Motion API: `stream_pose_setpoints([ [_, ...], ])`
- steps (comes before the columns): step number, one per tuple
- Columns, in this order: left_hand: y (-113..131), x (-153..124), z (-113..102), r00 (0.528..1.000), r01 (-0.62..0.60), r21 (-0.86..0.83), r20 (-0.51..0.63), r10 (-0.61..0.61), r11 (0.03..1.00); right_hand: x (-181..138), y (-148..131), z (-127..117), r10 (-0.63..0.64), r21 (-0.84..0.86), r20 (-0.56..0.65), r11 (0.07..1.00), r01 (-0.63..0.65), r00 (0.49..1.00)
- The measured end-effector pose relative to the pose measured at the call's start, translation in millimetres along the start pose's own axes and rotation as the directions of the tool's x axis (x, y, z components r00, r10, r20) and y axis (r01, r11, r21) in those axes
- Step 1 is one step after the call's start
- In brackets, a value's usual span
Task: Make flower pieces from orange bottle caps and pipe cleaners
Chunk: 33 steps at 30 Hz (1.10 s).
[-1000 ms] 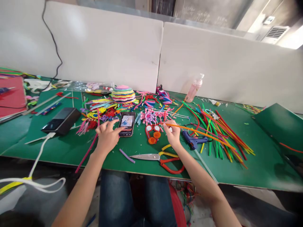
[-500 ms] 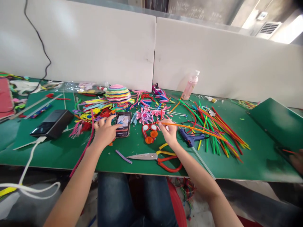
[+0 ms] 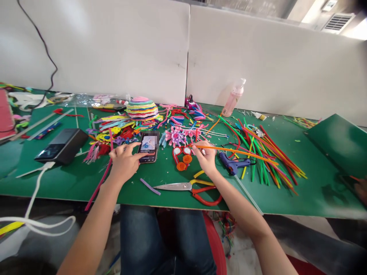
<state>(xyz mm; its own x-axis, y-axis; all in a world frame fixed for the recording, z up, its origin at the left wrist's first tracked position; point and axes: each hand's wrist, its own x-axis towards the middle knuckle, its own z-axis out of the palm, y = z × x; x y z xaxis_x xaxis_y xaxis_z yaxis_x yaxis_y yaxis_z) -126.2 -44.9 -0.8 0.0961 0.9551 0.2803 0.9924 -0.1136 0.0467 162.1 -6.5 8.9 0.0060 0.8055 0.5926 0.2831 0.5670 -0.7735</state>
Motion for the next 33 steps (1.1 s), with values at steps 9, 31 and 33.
stream_pose_setpoints([
  [9, 0.1, 27.3, 1.9, 0.999, 0.016, -0.021, 0.035, -0.016, 1.0, -0.6, 3.2, 0.2, 0.014, 0.001, 0.006, 1.0, -0.014, 1.0],
  [31, 81.8, 76.0, -26.6, 0.973, -0.057, -0.927, -0.135, -0.188, 0.37, 8.9, 4.5, -5.4, 0.142, 0.205, -0.06, 0.971, -0.127, 0.988],
  [33, 115.6, 80.1, -30.1, 0.999, -0.036, -0.976, -0.043, -0.028, 0.216, 11.8, 5.4, -7.2, 0.174, 0.224, -0.098, 0.963, -0.148, 0.98],
])
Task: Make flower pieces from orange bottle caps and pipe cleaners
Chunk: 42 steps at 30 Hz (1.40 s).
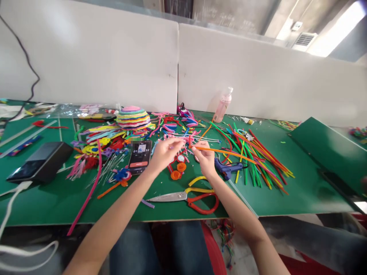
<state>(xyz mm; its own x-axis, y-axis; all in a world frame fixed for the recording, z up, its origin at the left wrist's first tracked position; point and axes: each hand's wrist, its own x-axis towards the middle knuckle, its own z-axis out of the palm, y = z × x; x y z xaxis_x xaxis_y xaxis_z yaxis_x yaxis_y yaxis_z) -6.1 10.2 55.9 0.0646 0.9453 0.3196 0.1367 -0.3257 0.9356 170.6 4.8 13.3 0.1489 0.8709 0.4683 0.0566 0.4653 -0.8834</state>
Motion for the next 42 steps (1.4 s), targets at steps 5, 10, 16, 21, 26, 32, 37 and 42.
stream_pose_setpoints([
  [5, -0.6, -5.2, 42.6, 0.989, 0.138, -0.218, 0.074, -0.124, 0.966, -1.6, 4.1, 1.8, 0.016, 0.075, -0.061, 0.997, -0.012, 0.998],
  [10, -16.2, -12.6, 50.9, 0.916, 0.348, -0.522, 0.013, -0.401, 0.779, -6.0, 5.8, 3.4, -0.017, 0.014, -0.02, 1.0, 0.017, 1.0],
  [16, -17.1, -10.5, 45.6, 0.901, 0.387, -0.654, 0.119, -0.417, 0.65, -8.6, 6.6, -2.0, -0.147, -0.145, 0.077, 0.977, 0.157, 0.986],
  [21, -8.8, -11.9, 46.9, 0.796, 0.52, -0.774, 0.284, -0.534, 0.363, -12.1, 6.1, -3.4, -0.239, -0.203, -0.035, 0.952, 0.227, 0.97],
  [26, -8.1, -17.0, 53.1, 0.758, 0.528, -0.806, 0.306, -0.576, 0.266, -13.5, 3.9, -5.1, -0.231, -0.292, -0.039, 0.933, 0.21, 0.972],
  [32, -19.9, -16.2, 55.7, 0.833, 0.396, -0.837, 0.155, -0.531, 0.377, -13.8, 0.5, -5.3, -0.153, -0.36, 0.113, 0.915, 0.184, 0.982],
  [37, -26.9, -1.8, 42.3, 0.805, 0.276, -0.886, 0.001, -0.593, 0.373, -13.8, -42.2, 8.2, 0.167, -0.477, 0.53, 0.869, 0.13, 0.832],
  [42, -24.1, 4.6, 32.1, 0.77, 0.174, -0.924, -0.087, -0.632, 0.34, -99.7, -139.6, 3.5, -0.149, -0.207, 0.77, 0.861, 0.464, 0.62],
])
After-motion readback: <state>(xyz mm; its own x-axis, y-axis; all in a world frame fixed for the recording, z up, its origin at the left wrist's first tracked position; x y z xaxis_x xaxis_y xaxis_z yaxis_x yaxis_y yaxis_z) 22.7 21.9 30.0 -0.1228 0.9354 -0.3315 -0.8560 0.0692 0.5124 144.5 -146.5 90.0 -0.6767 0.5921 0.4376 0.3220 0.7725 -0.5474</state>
